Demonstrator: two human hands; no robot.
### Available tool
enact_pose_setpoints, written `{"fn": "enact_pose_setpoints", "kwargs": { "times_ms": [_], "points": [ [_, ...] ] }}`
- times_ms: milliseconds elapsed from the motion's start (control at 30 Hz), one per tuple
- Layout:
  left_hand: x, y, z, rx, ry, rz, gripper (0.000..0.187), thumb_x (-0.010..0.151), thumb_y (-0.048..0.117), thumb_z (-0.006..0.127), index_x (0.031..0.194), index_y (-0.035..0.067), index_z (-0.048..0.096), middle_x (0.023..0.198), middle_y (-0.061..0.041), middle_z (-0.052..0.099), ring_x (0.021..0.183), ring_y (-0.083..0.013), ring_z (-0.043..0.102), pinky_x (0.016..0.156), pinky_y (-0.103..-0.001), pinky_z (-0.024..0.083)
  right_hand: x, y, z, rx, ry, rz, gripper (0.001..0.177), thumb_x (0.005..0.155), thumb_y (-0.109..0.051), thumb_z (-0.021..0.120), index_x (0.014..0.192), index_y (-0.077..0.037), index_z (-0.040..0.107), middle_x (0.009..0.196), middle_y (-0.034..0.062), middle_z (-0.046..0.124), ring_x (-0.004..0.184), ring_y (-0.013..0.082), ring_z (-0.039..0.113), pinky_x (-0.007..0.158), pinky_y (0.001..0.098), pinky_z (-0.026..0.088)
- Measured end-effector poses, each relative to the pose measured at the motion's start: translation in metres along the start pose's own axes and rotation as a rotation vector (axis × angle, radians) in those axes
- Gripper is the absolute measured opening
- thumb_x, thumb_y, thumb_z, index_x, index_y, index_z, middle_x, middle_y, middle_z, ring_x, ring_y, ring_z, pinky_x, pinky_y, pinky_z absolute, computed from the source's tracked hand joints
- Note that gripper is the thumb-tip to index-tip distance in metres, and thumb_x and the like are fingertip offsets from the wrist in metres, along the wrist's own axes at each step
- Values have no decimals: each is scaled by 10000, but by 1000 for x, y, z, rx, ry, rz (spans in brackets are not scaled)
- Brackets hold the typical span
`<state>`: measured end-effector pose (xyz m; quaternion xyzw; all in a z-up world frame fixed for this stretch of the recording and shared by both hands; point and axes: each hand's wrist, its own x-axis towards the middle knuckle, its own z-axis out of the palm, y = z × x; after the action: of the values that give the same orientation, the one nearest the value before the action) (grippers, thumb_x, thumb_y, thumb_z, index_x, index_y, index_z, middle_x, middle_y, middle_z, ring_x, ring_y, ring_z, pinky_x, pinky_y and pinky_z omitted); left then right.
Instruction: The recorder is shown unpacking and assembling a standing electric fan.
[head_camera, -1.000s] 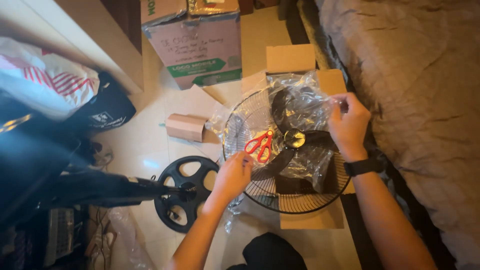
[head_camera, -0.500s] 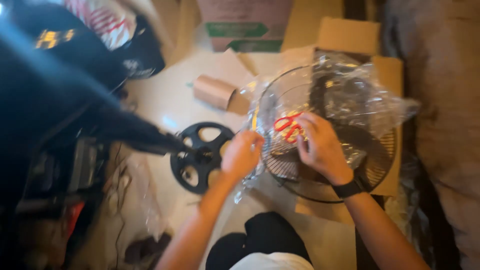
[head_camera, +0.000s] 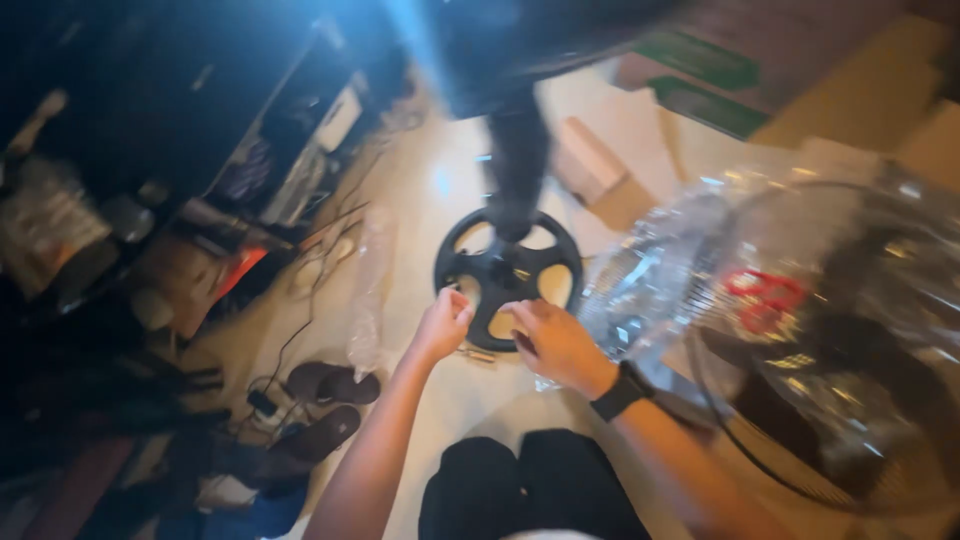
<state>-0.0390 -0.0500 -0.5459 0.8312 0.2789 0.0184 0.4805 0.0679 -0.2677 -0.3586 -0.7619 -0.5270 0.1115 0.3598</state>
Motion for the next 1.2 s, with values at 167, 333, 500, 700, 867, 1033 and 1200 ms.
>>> {"fn": "enact_pose_setpoints", "kwargs": {
  "times_ms": [167,333,500,700,867,1033,1200],
  "points": [
    [-9,-160,-20,324,119,-388,386,915,272,664,1242,92,563,1257,-210,595,1190,-393,582,998,-481,474,34,6,81,134,-150,41,410,753,25,676,1149,-64,618,977,133,669,912,347,658,795,431,532],
    [-49,-232,-39,415,107,-674,480,941,430,589,1412,346,554,1543,-170,463,1438,-397,445,1171,-517,396,38,22,126,173,-201,107,446,725,60,671,1151,-66,634,901,124,666,873,327,675,762,406,536],
    [-46,-276,-8,621,-61,-656,654,827,436,719,1409,207,527,1612,-70,307,1498,-380,191,1153,-569,251,21,25,134,160,-174,0,360,792,33,675,1141,-27,612,954,150,674,936,368,657,776,433,529],
    [-31,-270,-4,232,75,-670,424,897,337,683,1157,20,793,1199,-208,762,1144,-346,719,980,-439,558,18,29,122,164,-154,109,309,826,28,661,1129,-31,644,931,144,678,910,353,672,776,427,541],
    [-39,-135,-80,-592,436,-288,341,846,198,778,1121,-2,764,1030,-85,783,940,-178,723,888,-305,549,48,-24,77,128,-172,15,381,715,57,665,1084,-37,666,938,145,683,911,354,667,776,413,539],
    [-53,83,-232,-992,676,61,307,816,-27,749,1122,-20,735,1073,-85,746,977,-158,694,933,-298,547,109,-147,-38,70,43,-371,247,816,15,707,1049,-38,647,985,108,706,967,330,676,843,407,543],
    [-103,302,-334,-954,494,813,273,925,-14,631,1182,-54,714,1180,-127,734,1090,-207,707,1048,-346,557,132,-244,-171,-186,406,-651,229,811,9,710,1010,-52,615,1030,111,662,1064,341,647,975,461,499]
  ]
}}
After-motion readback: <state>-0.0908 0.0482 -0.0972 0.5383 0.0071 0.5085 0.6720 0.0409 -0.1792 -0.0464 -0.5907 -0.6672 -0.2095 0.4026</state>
